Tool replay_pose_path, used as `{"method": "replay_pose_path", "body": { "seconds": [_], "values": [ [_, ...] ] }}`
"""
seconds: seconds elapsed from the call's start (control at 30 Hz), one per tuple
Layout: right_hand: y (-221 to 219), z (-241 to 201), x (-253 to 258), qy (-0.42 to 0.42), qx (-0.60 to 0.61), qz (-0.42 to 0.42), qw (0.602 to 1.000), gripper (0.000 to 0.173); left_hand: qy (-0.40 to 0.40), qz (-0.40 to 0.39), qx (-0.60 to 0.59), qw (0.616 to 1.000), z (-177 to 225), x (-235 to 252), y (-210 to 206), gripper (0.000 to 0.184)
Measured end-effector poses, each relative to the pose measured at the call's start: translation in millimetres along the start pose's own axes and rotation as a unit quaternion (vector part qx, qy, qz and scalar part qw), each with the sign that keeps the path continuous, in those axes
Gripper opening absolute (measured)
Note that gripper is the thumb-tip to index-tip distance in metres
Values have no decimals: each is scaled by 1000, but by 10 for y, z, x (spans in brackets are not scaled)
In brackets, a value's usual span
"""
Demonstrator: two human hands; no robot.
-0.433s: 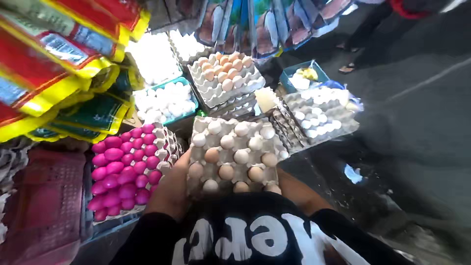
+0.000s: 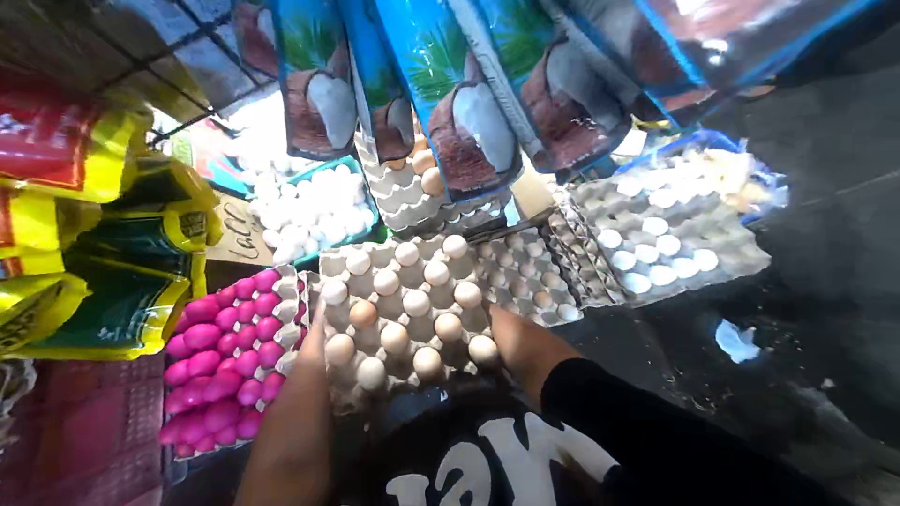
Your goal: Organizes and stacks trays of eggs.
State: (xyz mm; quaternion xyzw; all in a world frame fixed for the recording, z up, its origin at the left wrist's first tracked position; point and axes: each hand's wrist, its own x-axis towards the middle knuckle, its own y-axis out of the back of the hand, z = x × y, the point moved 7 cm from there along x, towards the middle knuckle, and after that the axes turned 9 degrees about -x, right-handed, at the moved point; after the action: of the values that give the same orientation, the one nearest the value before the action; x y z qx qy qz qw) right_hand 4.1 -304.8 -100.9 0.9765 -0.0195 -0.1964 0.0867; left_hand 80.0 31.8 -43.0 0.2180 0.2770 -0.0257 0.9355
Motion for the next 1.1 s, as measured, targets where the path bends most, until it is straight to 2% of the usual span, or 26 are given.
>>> {"method": "replay_pose_path", "body": {
  "seconds": [0.03, 0.1, 0.13, 0.17, 0.2, 0.27, 0.33, 0.4, 0.43, 0.47, 0.5, 0.57, 0.6, 0.67, 0.77, 0.93, 1.1],
  "values": [
    [-64, 82, 246, -132, 45, -1, 990, 32, -11, 4, -6, 1000, -9, 45, 34, 54],
    [-208, 604, 684, -6, 4, 14, 1000, 39, 9, 60, -65, 996, 215, 111, -26, 51],
    [-246, 696, 827, -143, -39, -63, 987, 42, -9, 90, -115, 989, 294, 220, -68, 52],
    [-291, 871, 1026, -204, -61, -79, 974, 43, -33, 100, -159, 982, 281, 361, -72, 53],
    [-327, 1050, 1183, -190, -85, -69, 976, 43, -47, 89, -196, 975, 255, 441, -63, 56],
    [-392, 1408, 1311, -111, -125, -45, 985, 44, -22, 42, -269, 962, 252, 386, -84, 65],
    [-303, 1290, 1107, -142, -116, -67, 981, 46, -2, -10, -256, 967, 384, 166, -62, 76],
    [-166, 882, 712, -187, 14, -23, 982, 41, -31, -10, -148, 988, 495, -53, 21, 65],
    [-111, 703, 497, -195, 107, 12, 975, 43, -79, 8, -58, 995, 537, -167, 51, 58],
    [-73, 612, 350, -174, 181, 30, 967, 50, -130, 34, 49, 990, 545, -286, 48, 58],
    [-43, 519, 247, -138, 226, 20, 964, 59, -172, 48, 139, 974, 534, -417, -17, 65],
    [-7, 260, 60, -74, 238, -19, 968, 70, -250, 69, 249, 933, 413, -574, -239, 78],
    [-22, 139, -15, -65, 217, -18, 974, 69, -273, 73, 271, 920, 338, -613, -337, 78],
    [-104, 25, -122, -90, 164, 0, 982, 69, -295, 77, 281, 910, 213, -632, -395, 64],
    [-240, -172, -137, -120, 109, -1, 987, 72, -285, 85, 239, 925, 133, -515, -168, 43],
    [-312, -302, 34, -122, 44, -27, 991, 71, -280, 107, 201, 933, 15, -373, 19, 42],
    [-172, -64, 52, -146, 41, -14, 988, 87, -337, 126, 162, 919, 38, -442, -120, 35]
  ]
}}
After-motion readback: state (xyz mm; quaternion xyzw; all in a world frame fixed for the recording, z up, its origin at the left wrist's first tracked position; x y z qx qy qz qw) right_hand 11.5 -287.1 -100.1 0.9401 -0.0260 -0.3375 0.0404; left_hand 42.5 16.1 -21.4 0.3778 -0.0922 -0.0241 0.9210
